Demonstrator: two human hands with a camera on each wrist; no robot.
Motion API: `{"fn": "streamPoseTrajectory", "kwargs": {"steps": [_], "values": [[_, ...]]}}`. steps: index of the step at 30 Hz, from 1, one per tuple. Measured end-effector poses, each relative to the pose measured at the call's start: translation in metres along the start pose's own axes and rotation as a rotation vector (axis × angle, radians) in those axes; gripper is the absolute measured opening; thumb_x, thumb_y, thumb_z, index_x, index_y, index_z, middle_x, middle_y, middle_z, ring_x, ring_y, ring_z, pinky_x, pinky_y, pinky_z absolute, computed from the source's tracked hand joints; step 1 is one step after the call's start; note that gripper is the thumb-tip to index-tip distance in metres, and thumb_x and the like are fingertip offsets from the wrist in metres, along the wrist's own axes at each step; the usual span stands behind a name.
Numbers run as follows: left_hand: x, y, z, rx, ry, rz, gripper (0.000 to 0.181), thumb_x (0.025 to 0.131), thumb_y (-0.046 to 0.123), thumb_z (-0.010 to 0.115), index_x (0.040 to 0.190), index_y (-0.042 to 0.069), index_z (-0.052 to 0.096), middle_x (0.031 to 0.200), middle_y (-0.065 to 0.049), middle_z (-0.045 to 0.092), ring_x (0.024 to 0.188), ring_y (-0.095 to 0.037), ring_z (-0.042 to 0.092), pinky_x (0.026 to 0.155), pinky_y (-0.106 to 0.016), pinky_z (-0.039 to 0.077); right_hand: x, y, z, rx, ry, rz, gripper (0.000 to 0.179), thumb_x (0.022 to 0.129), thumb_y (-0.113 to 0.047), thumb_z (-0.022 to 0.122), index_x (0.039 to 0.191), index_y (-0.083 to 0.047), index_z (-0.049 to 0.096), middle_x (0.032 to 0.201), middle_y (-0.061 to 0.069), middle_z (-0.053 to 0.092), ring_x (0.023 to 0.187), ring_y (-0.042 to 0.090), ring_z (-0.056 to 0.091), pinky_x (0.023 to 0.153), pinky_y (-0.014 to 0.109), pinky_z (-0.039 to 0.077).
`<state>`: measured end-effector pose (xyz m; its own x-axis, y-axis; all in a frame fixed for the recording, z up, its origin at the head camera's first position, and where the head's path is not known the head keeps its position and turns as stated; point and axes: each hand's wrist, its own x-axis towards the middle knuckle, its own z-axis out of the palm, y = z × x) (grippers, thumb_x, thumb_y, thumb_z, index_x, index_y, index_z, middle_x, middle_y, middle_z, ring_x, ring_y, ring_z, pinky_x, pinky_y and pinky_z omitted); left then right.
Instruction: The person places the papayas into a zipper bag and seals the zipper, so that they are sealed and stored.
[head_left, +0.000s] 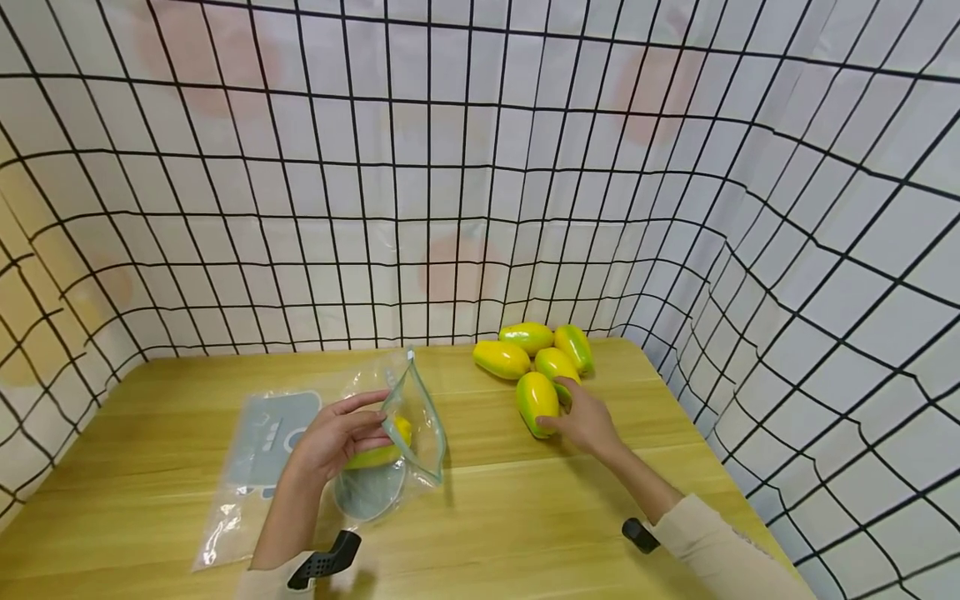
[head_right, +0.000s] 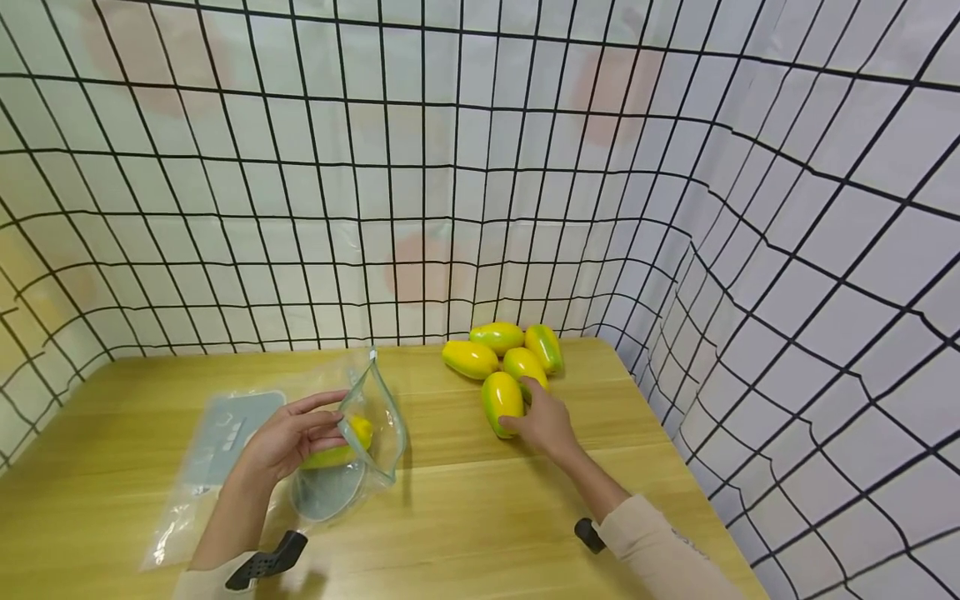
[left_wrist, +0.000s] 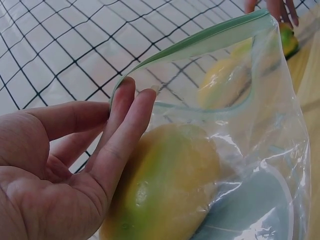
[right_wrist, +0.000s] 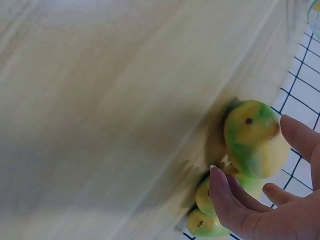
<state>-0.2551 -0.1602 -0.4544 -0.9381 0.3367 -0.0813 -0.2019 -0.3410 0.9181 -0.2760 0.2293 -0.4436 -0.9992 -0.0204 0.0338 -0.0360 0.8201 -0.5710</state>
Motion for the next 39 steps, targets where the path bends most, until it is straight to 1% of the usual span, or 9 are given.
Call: {"fn": "streamPoseTrajectory", "kwargs": {"steps": [4, 8, 11, 14, 17, 24, 32, 36, 39], "values": [[-0.001, 0.001, -0.001, 0.007, -0.001, 0.005, 0.043, 0.1, -0.001, 0.056, 0.143, -0.003, 0.053, 0.099, -0.009, 0.077, 0.083, -0.021, 0.077, 0.079, -0.035, 0.063, -0.002, 0.002, 0.006, 0.01, -0.006, 0.036, 0.082, 0.084, -0.03, 0.083, 0.15, -0.005, 0.041, 0.129, 0.025, 0.062, 0.099, 0.034, 0.056, 0.084, 0.047, 0.048], [-0.001, 0.001, -0.002, 0.012, 0.014, -0.003, 0.044, 0.101, -0.001, 0.056, 0.144, -0.003, 0.052, 0.101, -0.01, 0.076, 0.083, -0.022, 0.077, 0.079, -0.035, 0.063, -0.002, 0.003, 0.011, 0.022, -0.002, 0.046, 0.081, 0.084, -0.03, 0.083, 0.147, -0.006, 0.04, 0.133, 0.027, 0.061, 0.099, 0.032, 0.057, 0.082, 0.044, 0.049], [0.0, 0.0, -0.001, 0.015, 0.022, -0.009, 0.045, 0.1, -0.001, 0.057, 0.145, -0.003, 0.051, 0.101, -0.01, 0.076, 0.083, -0.022, 0.077, 0.079, -0.036, 0.063, -0.002, 0.003, 0.013, 0.032, 0.008, 0.048, 0.08, 0.083, -0.029, 0.084, 0.145, -0.006, 0.04, 0.121, 0.024, 0.065, 0.093, 0.03, 0.056, 0.075, 0.038, 0.046], [0.0, 0.0, -0.001, 0.019, 0.026, -0.009, 0.046, 0.1, -0.001, 0.057, 0.146, -0.004, 0.049, 0.1, -0.01, 0.077, 0.083, -0.022, 0.077, 0.079, -0.036, 0.063, -0.002, 0.002, 0.014, 0.042, 0.019, 0.051, 0.079, 0.082, -0.028, 0.084, 0.144, -0.006, 0.041, 0.109, 0.019, 0.066, 0.085, 0.027, 0.052, 0.069, 0.033, 0.04], [-0.001, 0.001, 0.0, 0.022, 0.032, -0.008, 0.046, 0.1, 0.0, 0.057, 0.145, -0.005, 0.049, 0.1, -0.009, 0.077, 0.082, -0.021, 0.077, 0.079, -0.036, 0.064, -0.002, 0.002, 0.014, 0.055, 0.017, 0.056, 0.077, 0.083, -0.028, 0.083, 0.144, -0.007, 0.042, 0.107, 0.018, 0.066, 0.083, 0.026, 0.053, 0.066, 0.03, 0.039], [-0.001, 0.001, 0.0, 0.019, 0.021, -0.008, 0.038, 0.1, -0.001, 0.058, 0.137, -0.007, 0.055, 0.1, -0.009, 0.076, 0.084, -0.02, 0.077, 0.079, -0.037, 0.064, -0.003, 0.001, 0.012, 0.109, 0.024, 0.068, 0.071, 0.083, -0.025, 0.082, 0.142, -0.008, 0.046, 0.117, 0.023, 0.068, 0.092, 0.026, 0.064, 0.066, 0.027, 0.047], [-0.002, 0.0, 0.0, 0.009, 0.025, -0.022, 0.033, 0.099, 0.0, 0.059, 0.131, -0.007, 0.057, 0.099, -0.01, 0.077, 0.084, -0.02, 0.077, 0.079, -0.038, 0.064, -0.006, -0.004, 0.008, 0.168, 0.062, 0.076, 0.059, 0.081, -0.023, 0.08, 0.131, -0.007, 0.055, 0.108, 0.02, 0.07, 0.088, 0.026, 0.064, 0.067, 0.029, 0.05], [-0.002, 0.002, 0.0, 0.01, 0.03, -0.024, 0.027, 0.099, 0.001, 0.061, 0.126, -0.004, 0.061, 0.098, -0.01, 0.077, 0.084, -0.021, 0.077, 0.08, -0.038, 0.064, -0.005, -0.011, 0.005, 0.195, 0.09, 0.064, 0.054, 0.082, -0.024, 0.08, 0.128, -0.01, 0.056, 0.117, 0.019, 0.069, 0.102, 0.03, 0.066, 0.08, 0.038, 0.056], [-0.003, 0.004, 0.0, 0.01, 0.035, -0.028, 0.023, 0.099, 0.001, 0.061, 0.121, -0.001, 0.063, 0.094, -0.009, 0.077, 0.084, -0.021, 0.077, 0.079, -0.038, 0.064, -0.005, -0.019, 0.002, 0.231, 0.101, 0.053, 0.053, 0.082, -0.024, 0.08, 0.129, -0.011, 0.057, 0.125, 0.019, 0.066, 0.113, 0.032, 0.064, 0.09, 0.045, 0.057]]}}
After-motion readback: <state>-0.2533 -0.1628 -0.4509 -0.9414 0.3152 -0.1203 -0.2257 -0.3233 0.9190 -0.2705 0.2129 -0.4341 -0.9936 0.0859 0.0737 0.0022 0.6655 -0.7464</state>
